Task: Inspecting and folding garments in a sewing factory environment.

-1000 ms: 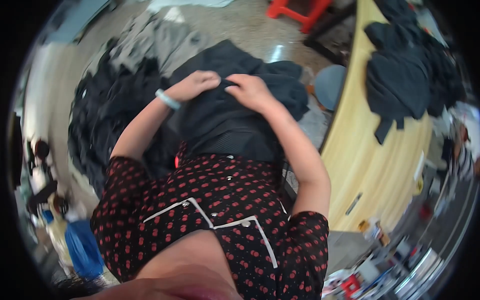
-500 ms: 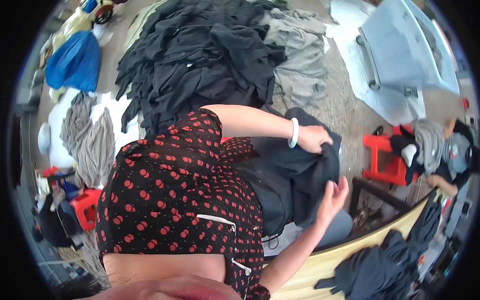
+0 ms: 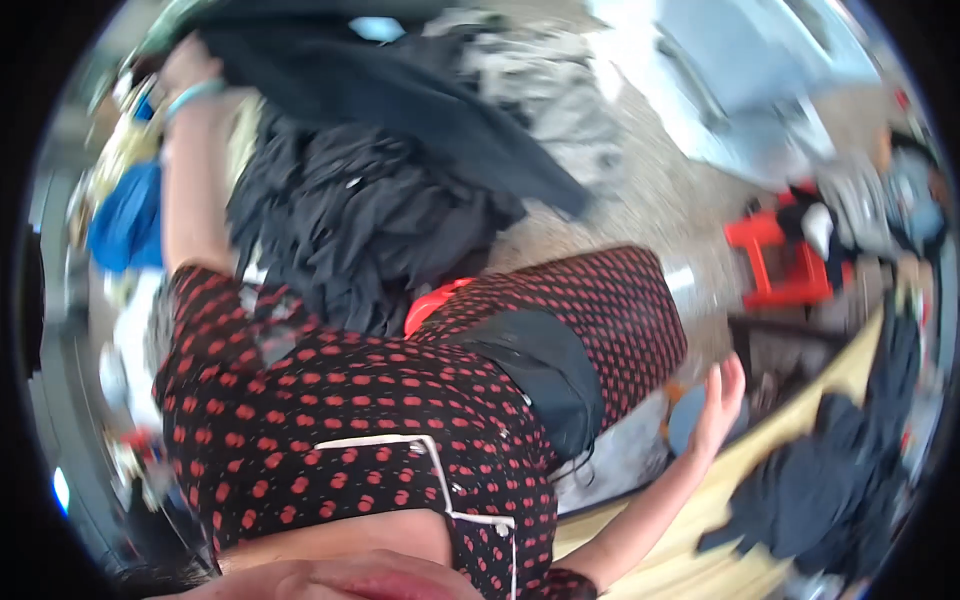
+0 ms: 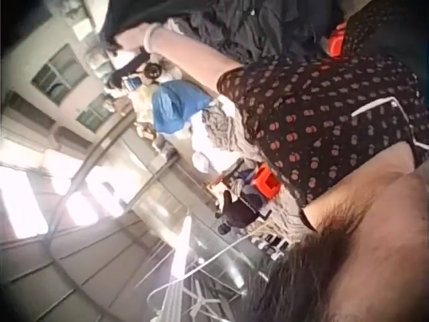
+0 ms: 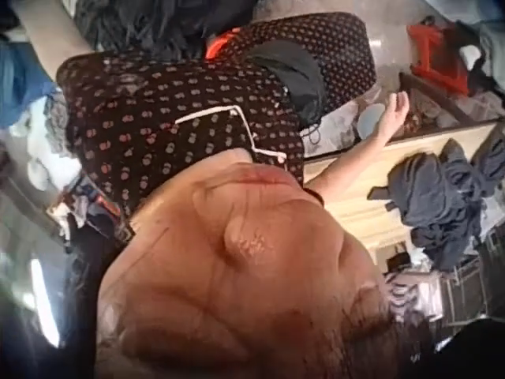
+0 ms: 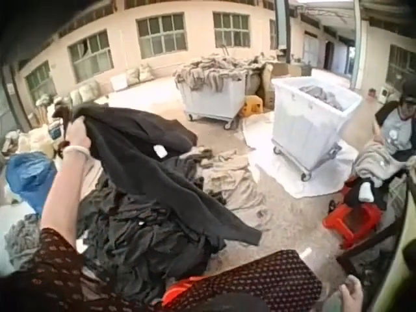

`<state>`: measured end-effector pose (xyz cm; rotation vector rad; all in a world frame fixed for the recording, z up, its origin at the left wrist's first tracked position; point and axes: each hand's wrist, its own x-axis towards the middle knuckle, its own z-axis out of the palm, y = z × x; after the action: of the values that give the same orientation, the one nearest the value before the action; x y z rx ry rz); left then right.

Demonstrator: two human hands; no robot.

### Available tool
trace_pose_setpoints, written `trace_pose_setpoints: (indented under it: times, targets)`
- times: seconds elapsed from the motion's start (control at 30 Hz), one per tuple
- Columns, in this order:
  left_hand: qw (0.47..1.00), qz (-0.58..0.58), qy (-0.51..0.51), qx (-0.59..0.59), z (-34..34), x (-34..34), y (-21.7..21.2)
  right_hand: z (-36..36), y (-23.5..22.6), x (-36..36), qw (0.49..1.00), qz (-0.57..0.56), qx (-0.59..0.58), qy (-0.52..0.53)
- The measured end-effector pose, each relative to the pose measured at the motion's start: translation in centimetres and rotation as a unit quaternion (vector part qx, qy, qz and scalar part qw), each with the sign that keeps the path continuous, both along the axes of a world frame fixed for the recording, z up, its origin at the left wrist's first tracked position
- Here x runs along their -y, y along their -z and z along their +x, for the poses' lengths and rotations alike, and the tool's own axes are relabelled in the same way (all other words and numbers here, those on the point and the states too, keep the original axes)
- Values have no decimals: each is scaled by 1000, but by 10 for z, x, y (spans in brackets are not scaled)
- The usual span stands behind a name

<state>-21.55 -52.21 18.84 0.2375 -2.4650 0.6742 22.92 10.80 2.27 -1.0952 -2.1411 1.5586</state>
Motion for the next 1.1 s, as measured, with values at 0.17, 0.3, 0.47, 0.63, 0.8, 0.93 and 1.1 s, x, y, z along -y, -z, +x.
trace_pose_setpoints:
  times: [0.17, 0.3, 0.47, 0.63, 0.8, 0.93, 1.1]
  targets:
    - [957, 254, 109, -90, -33, 52, 30, -11, 5, 2, 997, 74, -10, -25]
    - [714, 646, 260, 77, -101, 49, 135, 14, 3, -6, 995, 91, -4, 35]
    - [642, 663, 160, 351, -52, -172, 204, 105, -13, -69, 833, 511, 50, 206]
    - [585, 564, 287, 508, -1, -303, 208, 121, -35, -108, 763, 503, 334, 230]
    - [543, 403, 466, 571, 74, -400, 184, 139, -20, -141, 779, 496, 252, 289]
    - [510, 354, 479, 620, 109, -431, 153, 153, -100, -139, 838, 163, -326, 405]
    - [469, 349, 518, 624, 135, -456, 151, 150, -169, -121, 895, 274, -197, 294]
